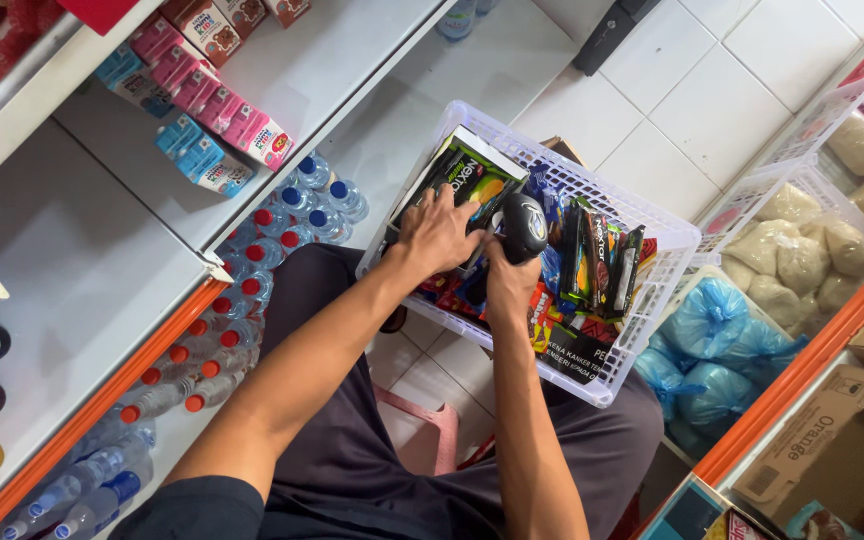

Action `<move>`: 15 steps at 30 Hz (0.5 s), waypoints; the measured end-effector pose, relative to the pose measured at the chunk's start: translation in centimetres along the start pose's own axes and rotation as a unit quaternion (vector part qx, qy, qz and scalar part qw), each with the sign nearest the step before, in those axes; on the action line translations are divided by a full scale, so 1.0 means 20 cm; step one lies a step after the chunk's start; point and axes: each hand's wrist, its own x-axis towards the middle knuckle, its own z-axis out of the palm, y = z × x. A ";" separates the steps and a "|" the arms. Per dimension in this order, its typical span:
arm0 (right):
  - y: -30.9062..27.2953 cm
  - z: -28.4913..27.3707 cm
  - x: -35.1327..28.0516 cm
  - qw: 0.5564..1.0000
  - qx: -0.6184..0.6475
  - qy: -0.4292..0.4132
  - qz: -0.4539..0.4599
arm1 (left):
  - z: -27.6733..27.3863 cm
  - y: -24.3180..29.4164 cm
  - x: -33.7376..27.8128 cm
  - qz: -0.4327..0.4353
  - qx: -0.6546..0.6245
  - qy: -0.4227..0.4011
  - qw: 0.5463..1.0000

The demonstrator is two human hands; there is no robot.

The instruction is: The person sits on the floor and uses a handheld scanner to scan individual snack packages and boxes before placing them into a white plastic basket.

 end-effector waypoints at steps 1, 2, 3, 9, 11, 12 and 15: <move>0.00 0.01 0.00 1.000 0.000 0.001 0.000 | 0.00 0.00 0.01 -0.002 0.013 -0.007 1.000; 0.01 0.02 0.00 1.000 0.003 0.011 0.016 | 0.01 -0.01 0.02 -0.002 0.013 -0.008 1.000; 0.02 0.02 0.00 0.999 0.007 0.020 0.032 | 0.01 -0.01 0.04 -0.016 -0.009 -0.038 0.999; 0.04 0.02 -0.01 0.998 0.016 0.054 -0.017 | 0.02 0.03 0.04 -0.003 -0.017 -0.075 0.997; 0.05 0.01 -0.01 0.998 0.011 0.052 -0.020 | 0.02 0.03 0.05 0.018 -0.016 -0.069 0.997; 0.06 0.01 -0.01 0.999 0.005 0.048 -0.022 | 0.02 0.03 0.06 0.075 0.046 -0.072 0.993; 0.07 0.00 -0.01 0.999 0.008 0.049 -0.013 | 0.05 0.02 0.10 0.096 0.120 -0.106 0.982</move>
